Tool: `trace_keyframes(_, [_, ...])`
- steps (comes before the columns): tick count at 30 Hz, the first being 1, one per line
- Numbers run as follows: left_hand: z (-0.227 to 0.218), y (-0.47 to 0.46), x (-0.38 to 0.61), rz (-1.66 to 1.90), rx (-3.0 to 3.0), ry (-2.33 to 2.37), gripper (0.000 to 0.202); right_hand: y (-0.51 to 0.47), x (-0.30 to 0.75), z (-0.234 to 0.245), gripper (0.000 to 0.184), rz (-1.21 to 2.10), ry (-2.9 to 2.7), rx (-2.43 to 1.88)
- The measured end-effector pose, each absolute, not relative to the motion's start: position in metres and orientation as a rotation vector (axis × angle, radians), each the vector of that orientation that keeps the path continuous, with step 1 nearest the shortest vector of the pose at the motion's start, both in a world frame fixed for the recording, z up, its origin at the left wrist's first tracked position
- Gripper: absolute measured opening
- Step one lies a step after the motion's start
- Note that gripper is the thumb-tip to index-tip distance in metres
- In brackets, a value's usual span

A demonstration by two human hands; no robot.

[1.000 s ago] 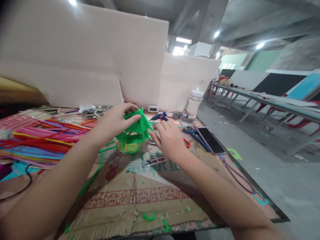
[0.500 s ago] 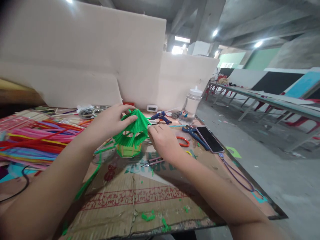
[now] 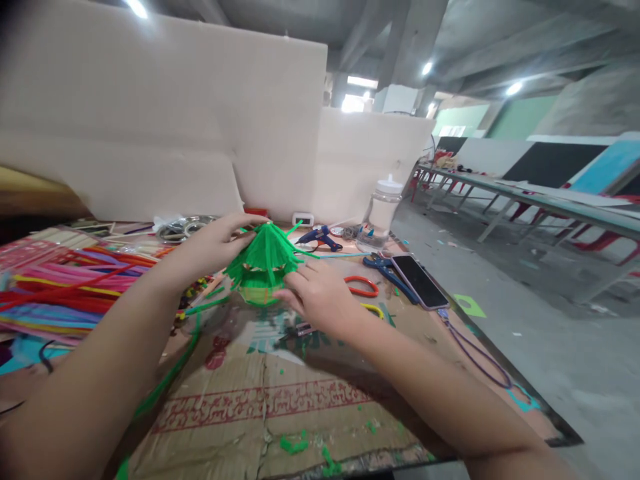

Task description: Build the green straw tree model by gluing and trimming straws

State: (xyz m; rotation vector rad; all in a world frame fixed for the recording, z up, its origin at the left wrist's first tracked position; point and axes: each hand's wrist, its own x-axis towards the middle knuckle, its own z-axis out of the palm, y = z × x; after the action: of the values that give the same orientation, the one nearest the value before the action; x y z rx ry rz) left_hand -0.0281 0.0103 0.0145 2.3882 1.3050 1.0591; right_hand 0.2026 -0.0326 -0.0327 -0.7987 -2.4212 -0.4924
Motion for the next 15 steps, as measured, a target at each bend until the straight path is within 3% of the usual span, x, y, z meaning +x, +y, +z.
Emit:
trace_keyframes(6, [0.010, 0.019, -0.035, 1.033, 2.220, 1.378, 0.051, -0.016, 0.258, -0.038, 0.016, -0.042, -2.626, -1.077])
trace_keyframes(12, [0.006, 0.021, -0.034, 1.063, 2.216, 1.351, 0.047, 0.013, 0.318, -0.052, 0.038, 0.197, -2.714, -1.254])
trace_keyframes(15, [0.003, 0.024, -0.036, 1.059, 2.234, 1.317, 0.043, 0.012, 0.327, -0.056, 0.039, 0.308, -2.742, -1.225])
